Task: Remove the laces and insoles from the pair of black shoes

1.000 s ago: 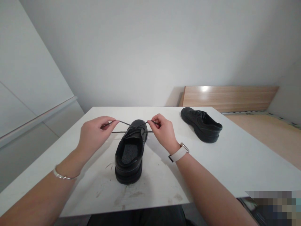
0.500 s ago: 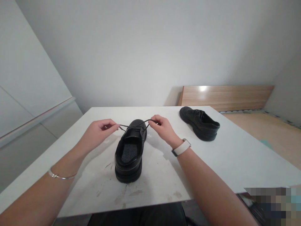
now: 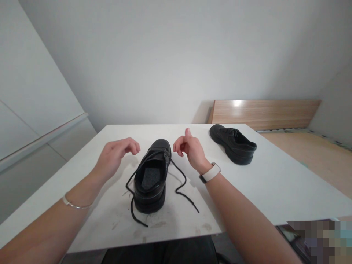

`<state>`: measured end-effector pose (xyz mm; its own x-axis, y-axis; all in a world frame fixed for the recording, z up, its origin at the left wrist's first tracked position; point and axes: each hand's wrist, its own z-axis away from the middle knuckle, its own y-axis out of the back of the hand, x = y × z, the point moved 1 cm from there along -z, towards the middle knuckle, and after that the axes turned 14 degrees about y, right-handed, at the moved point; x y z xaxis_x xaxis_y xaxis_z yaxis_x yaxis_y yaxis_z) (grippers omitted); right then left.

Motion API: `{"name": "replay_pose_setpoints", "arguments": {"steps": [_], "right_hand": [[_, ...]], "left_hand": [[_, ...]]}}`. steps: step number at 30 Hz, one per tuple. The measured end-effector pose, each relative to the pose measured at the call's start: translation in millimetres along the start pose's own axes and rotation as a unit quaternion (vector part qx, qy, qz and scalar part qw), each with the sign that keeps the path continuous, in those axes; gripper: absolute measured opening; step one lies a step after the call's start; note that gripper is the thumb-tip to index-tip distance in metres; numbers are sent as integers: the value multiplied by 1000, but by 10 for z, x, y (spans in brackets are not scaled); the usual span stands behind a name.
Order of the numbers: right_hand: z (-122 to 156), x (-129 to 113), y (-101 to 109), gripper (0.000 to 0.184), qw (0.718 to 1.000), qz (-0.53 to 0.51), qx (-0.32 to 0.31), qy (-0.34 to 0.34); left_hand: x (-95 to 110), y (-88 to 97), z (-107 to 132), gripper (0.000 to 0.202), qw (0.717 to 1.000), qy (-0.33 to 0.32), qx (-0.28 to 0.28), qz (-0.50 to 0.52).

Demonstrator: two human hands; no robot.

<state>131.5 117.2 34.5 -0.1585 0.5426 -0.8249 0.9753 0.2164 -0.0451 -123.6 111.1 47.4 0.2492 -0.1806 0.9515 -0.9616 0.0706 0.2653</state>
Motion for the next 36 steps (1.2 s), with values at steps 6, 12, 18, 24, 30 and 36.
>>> {"name": "replay_pose_setpoints", "arguments": {"steps": [6, 12, 18, 24, 30, 36], "right_hand": [[24, 341, -49, 19, 981, 196, 0, 7], [64, 325, -105, 12, 972, 234, -12, 32], [71, 258, -204, 11, 952, 286, 11, 109], [38, 83, -246, 12, 944, 303, -7, 132], [-19, 34, -28, 10, 937, 323, 29, 131], [-48, 202, 210, 23, 951, 273, -124, -70]], "left_hand": [[-133, -205, -40, 46, 988, 23, -5, -150], [-120, -216, -41, 45, 991, 33, -7, -129], [-181, -244, -96, 36, 983, -18, 40, -179], [-41, -257, -46, 21, 989, -52, 50, -127], [-43, -54, -101, 31, 980, -66, 60, -175], [-190, 86, -191, 37, 948, -29, -50, -313]]}}
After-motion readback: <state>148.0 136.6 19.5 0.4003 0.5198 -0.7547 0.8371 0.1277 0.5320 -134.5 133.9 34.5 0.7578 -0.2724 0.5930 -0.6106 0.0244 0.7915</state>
